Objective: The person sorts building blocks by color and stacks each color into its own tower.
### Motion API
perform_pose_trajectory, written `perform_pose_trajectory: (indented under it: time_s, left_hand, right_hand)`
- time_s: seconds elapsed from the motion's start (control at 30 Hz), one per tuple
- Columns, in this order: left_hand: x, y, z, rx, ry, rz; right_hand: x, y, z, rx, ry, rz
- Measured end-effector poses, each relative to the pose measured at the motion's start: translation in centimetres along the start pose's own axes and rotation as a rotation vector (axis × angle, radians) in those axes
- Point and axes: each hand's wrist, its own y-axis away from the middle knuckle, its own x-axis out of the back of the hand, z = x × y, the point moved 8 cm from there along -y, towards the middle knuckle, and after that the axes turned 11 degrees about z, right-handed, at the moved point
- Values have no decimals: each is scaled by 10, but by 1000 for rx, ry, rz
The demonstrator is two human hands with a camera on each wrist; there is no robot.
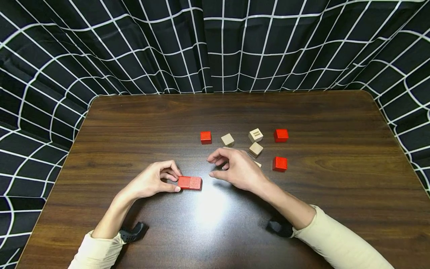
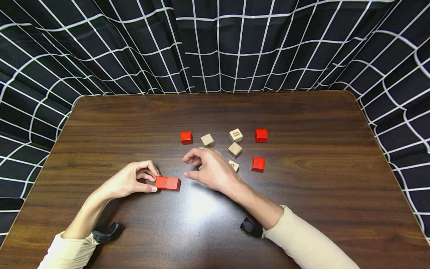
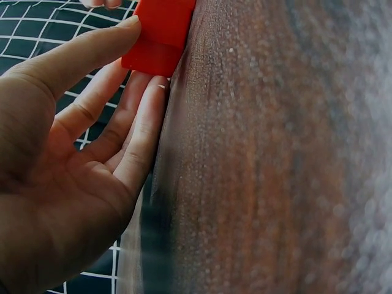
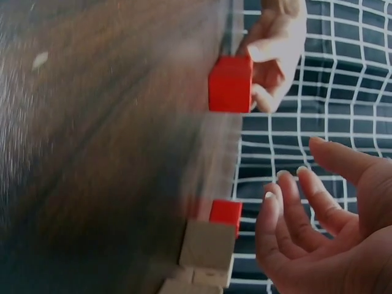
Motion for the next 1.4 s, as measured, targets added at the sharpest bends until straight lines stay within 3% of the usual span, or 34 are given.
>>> perform_pose_trajectory:
  time_s: [0.3,0.57,1.4]
  left_hand:
    - [0,1,0,8,-13,0]
    - [-1,1,-1,8,-5,-4]
    - [0,0,0,14,1,0]
  right_hand:
    - [19,-2,8,-52,-43,35]
    - [32,-1,10,-47,-71,62]
    - [93,2,34,-6,10,167]
